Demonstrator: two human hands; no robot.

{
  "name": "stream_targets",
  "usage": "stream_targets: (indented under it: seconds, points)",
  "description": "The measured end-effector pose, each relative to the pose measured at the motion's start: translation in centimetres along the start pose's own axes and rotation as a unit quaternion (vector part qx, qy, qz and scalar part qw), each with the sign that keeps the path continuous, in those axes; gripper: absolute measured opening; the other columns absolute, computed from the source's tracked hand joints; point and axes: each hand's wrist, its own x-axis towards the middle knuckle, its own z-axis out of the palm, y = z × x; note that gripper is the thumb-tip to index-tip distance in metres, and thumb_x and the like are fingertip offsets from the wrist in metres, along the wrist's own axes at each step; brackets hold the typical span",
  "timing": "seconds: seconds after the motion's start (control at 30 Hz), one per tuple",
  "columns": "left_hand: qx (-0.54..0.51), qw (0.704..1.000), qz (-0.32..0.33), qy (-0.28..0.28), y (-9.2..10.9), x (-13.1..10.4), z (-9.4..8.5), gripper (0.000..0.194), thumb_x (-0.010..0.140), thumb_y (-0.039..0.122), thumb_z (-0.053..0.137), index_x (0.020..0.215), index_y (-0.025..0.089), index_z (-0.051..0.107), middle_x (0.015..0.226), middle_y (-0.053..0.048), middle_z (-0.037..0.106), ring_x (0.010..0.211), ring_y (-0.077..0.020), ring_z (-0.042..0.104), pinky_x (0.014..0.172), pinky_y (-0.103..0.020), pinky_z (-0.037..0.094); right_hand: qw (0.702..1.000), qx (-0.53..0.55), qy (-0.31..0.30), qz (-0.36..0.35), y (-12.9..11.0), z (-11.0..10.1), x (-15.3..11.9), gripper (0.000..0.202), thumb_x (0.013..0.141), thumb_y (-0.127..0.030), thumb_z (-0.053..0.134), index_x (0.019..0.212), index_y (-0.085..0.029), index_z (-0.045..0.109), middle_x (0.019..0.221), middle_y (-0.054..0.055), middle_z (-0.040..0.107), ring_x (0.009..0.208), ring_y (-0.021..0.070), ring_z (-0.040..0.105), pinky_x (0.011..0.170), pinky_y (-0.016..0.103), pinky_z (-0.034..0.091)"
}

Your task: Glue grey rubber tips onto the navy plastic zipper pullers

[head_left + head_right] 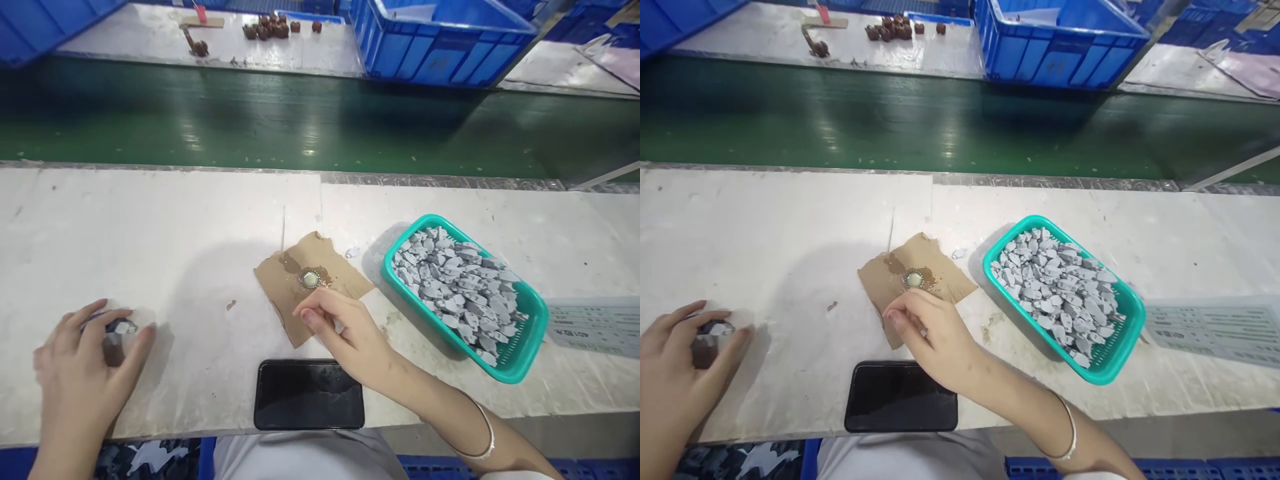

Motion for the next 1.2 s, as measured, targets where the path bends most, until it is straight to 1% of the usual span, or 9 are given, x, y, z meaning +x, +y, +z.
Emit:
stream_targets:
  seconds: [0.17,0.27,0.4,0.5,0.6,0.7,0.87,1.0,1.2]
  points:
    - [0.036,0.999,-0.030,-0.005,-4.3,1.5,1.1,0.029,0.082,0.052,0.050,0.091,0.026,0.057,0.131,-0.018,0.068,0.139,-0.0409,0.056,0.123,-0.064,0.038,0.999,-0.022,-0.042,0.011,0.1,0.1,-0.4,0.023,0.106,-0.026,0.049,0.096,-0.020,0.068,0.082,0.002,0.066,0.073,0.0141,0.061,0.060,0.024,0.045]
    - [0.065,0.994,-0.083,-0.010,-8.0,3.4,0.0,0.034,0.088,0.039,0.048,0.111,0.019,0.063,0.143,-0.018,0.065,0.143,-0.0368,0.053,0.124,-0.062,0.035,0.997,-0.042,-0.062,0.014,0.3,0.0,-0.6,0.027,0.108,-0.030,0.047,0.095,-0.022,0.069,0.087,0.003,0.069,0.078,0.0162,0.065,0.062,0.026,0.047]
    - [0.111,0.975,-0.190,0.012,-12.8,4.7,-4.0,0.068,0.097,0.048,0.057,0.154,0.013,0.045,0.175,-0.025,0.023,0.161,-0.0520,0.017,0.121,-0.082,0.017,0.994,-0.085,-0.070,0.028,1.0,-0.3,-0.8,0.031,0.108,-0.039,0.047,0.095,-0.024,0.071,0.093,0.004,0.074,0.087,0.0197,0.070,0.065,0.027,0.050]
    - [0.149,0.950,-0.261,0.080,-15.6,2.2,-7.3,0.080,0.098,0.050,0.064,0.164,0.019,0.033,0.177,-0.023,0.017,0.161,-0.0507,0.016,0.122,-0.080,0.020,0.991,-0.108,-0.064,0.040,1.6,-0.7,-0.9,0.032,0.106,-0.046,0.050,0.096,-0.026,0.073,0.097,0.003,0.076,0.091,0.0207,0.072,0.074,0.027,0.055]
    - [0.200,0.906,-0.328,0.176,-17.3,-3.8,-8.9,0.058,0.098,0.040,0.068,0.151,0.022,0.052,0.162,-0.015,0.047,0.143,-0.0374,0.051,0.116,-0.065,0.045,0.990,-0.130,-0.054,0.033,2.1,-1.1,-1.1,0.036,0.103,-0.054,0.052,0.096,-0.027,0.074,0.099,0.004,0.078,0.090,0.0220,0.073,0.077,0.028,0.058]
    - [0.213,0.886,-0.377,0.166,-17.7,-11.5,-7.3,0.043,0.099,0.038,0.068,0.138,0.018,0.061,0.141,-0.013,0.063,0.121,-0.0289,0.067,0.100,-0.052,0.059,0.987,-0.155,-0.038,0.023,2.3,-1.3,-1.2,0.039,0.101,-0.058,0.052,0.096,-0.027,0.077,0.094,0.004,0.078,0.084,0.0229,0.073,0.078,0.030,0.060]
    - [0.191,0.883,-0.428,0.004,-16.8,-19.3,0.1,0.041,0.099,0.038,0.068,0.134,0.018,0.063,0.135,-0.012,0.066,0.115,-0.0270,0.069,0.096,-0.049,0.061,0.984,-0.173,-0.035,0.005,2.3,-1.0,-1.1,0.041,0.098,-0.058,0.054,0.094,-0.026,0.078,0.095,0.005,0.080,0.081,0.0242,0.075,0.077,0.033,0.063]
    - [0.210,0.866,-0.450,-0.050,-17.7,-18.2,3.6,0.042,0.099,0.038,0.068,0.136,0.018,0.062,0.138,-0.013,0.065,0.118,-0.0280,0.068,0.098,-0.051,0.060,0.982,-0.186,-0.032,0.002,2.4,-0.9,-1.0,0.041,0.097,-0.059,0.055,0.094,-0.026,0.079,0.093,0.005,0.081,0.079,0.0255,0.076,0.073,0.035,0.064]
    - [0.217,0.856,-0.456,-0.109,-19.9,-14.8,3.6,0.042,0.100,0.039,0.068,0.136,0.018,0.062,0.137,-0.013,0.065,0.117,-0.0283,0.068,0.097,-0.051,0.061,0.982,-0.186,-0.008,0.013,2.5,-0.9,-0.9,0.041,0.094,-0.061,0.057,0.090,-0.027,0.079,0.090,0.006,0.082,0.076,0.0277,0.078,0.066,0.037,0.064]
